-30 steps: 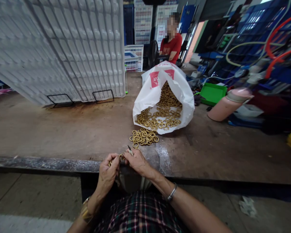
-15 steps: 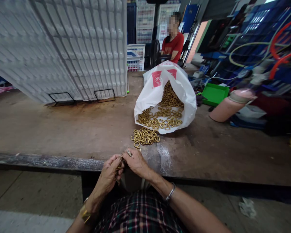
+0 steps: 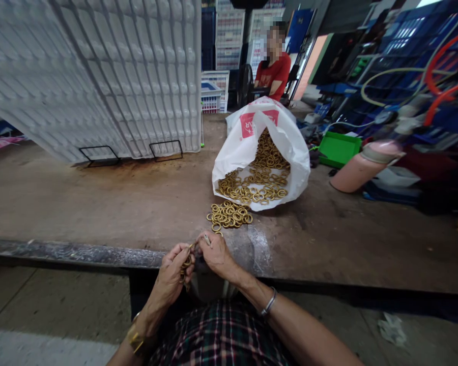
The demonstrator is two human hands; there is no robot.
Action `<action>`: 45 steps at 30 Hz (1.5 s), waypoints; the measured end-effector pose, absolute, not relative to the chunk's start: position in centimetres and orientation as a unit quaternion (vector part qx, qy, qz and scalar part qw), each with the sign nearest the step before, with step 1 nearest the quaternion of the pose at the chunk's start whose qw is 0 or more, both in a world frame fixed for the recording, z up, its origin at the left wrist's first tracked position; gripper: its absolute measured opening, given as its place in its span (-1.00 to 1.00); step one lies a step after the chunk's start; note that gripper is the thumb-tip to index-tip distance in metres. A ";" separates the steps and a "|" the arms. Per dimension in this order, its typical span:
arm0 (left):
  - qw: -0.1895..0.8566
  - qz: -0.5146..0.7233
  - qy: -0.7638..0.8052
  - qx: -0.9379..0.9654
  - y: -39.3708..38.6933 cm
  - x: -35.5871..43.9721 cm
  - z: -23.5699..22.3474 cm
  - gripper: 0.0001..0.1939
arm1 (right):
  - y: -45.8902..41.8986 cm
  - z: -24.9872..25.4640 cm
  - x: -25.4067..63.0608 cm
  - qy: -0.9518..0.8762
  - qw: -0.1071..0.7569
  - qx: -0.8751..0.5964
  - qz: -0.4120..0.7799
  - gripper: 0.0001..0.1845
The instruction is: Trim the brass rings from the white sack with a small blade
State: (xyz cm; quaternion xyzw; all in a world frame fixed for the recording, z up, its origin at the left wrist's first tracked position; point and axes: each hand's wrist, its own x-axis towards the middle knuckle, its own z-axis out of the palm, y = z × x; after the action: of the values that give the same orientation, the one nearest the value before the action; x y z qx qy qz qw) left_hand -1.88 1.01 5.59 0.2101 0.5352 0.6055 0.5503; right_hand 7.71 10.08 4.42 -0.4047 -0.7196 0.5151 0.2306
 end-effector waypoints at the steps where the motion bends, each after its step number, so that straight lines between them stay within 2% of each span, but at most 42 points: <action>1: 0.545 0.607 0.537 0.213 1.0 -1.9 5.5 -0.68 | 10.0 4.4 7.8 -0.739 0.224 -0.405 0.490 -0.81; 5: 0.520 0.598 0.557 0.248 0.9 -2.1 5.2 -0.69 | 9.5 4.2 8.4 -0.849 0.157 -0.356 0.358 -0.84; 8: 0.503 0.585 0.577 0.269 0.9 -2.1 5.2 -0.68 | 9.1 4.3 8.7 -0.885 0.114 -0.334 0.305 -0.83; 22: 0.450 0.563 0.621 0.309 0.8 -1.9 5.9 -0.65 | 9.0 5.5 8.4 -0.907 0.027 -0.336 0.254 -0.75; 25: 0.471 0.560 0.616 0.292 0.3 -1.9 5.7 -0.64 | 8.9 5.7 8.4 -0.910 0.010 -0.341 0.235 -0.75; 31: 0.562 0.597 0.518 0.245 -0.7 -1.7 6.2 -0.70 | 9.9 4.9 9.5 -0.893 0.014 -0.406 0.195 -0.70; 34: 0.605 0.628 0.459 0.172 -0.4 -1.9 6.7 -0.70 | 11.0 4.4 11.2 -0.873 0.076 -0.449 0.172 -0.69; 37: 0.637 0.641 0.417 0.094 0.2 -2.4 6.5 -0.68 | 12.1 4.2 12.5 -0.845 0.136 -0.488 0.168 -0.78; 40: 0.647 0.644 0.404 0.062 0.5 -2.6 5.9 -0.68 | 12.6 4.4 12.8 -0.839 0.131 -0.497 0.176 -0.84; 45: 0.628 0.655 0.415 0.062 0.4 -2.6 5.6 -0.70 | 12.2 4.2 11.9 -0.864 0.118 -0.465 0.153 -0.81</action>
State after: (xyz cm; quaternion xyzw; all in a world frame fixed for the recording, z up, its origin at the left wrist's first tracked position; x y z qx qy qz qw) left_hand -2.59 0.38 5.57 0.0623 0.4149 0.6552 0.6282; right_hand 11.90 12.19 4.17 -0.4652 -0.8638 0.1533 0.1181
